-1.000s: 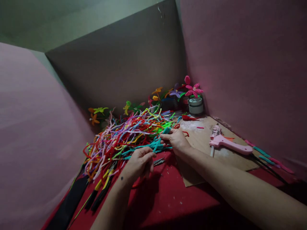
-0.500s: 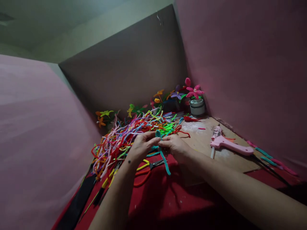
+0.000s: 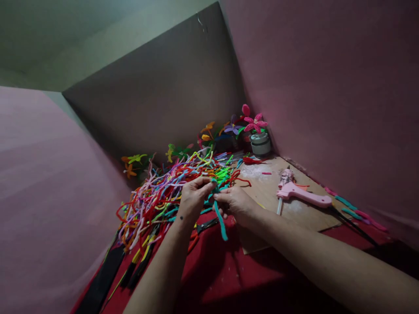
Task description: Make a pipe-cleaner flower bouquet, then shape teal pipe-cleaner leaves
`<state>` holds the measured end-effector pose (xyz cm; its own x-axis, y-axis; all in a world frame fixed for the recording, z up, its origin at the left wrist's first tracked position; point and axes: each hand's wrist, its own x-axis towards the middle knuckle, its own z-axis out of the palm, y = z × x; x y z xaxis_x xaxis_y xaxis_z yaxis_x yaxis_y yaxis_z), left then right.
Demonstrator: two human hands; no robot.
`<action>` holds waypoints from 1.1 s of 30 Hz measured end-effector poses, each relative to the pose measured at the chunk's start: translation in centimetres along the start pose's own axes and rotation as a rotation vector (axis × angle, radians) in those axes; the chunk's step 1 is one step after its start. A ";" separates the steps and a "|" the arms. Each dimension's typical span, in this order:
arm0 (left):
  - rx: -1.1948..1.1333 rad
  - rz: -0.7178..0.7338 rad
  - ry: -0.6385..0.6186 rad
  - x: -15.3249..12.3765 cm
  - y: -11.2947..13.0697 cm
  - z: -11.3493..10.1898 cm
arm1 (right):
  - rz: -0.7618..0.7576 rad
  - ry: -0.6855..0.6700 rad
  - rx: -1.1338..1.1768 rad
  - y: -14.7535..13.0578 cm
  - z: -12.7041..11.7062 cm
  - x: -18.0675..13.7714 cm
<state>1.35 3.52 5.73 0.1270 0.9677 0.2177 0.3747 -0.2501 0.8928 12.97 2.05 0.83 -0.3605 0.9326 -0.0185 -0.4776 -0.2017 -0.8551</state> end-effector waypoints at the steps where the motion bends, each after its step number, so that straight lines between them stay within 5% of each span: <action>1: -0.011 0.012 0.038 0.3 0.0 0.1 | 0.008 -0.014 0.009 0.0 0.0 -0.1; 5: -0.035 0.040 0.088 1.1 -0.2 0.2 | 0.017 -0.004 0.006 -0.1 0.1 -0.3; 13: -0.209 -0.181 -0.197 0.2 -1.4 -0.3 | 0.027 0.035 0.090 0.3 -0.2 -0.1; 17: -0.234 -0.179 -0.130 0.0 -1.6 0.0 | 0.022 0.036 0.073 0.5 -0.2 -0.2; 23: -0.187 -0.211 -0.201 -0.2 -1.5 -0.5 | -0.124 0.243 0.116 -0.1 -0.5 0.3; 33: -0.202 -0.236 -0.387 -0.9 -1.6 -1.6 | 0.024 -0.128 0.293 0.0 -1.6 1.0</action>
<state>-0.80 3.06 4.75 0.4064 0.9046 -0.1281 0.2541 0.0228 0.9669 13.92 3.43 -0.02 -0.4635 0.8850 0.0437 -0.6711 -0.3184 -0.6695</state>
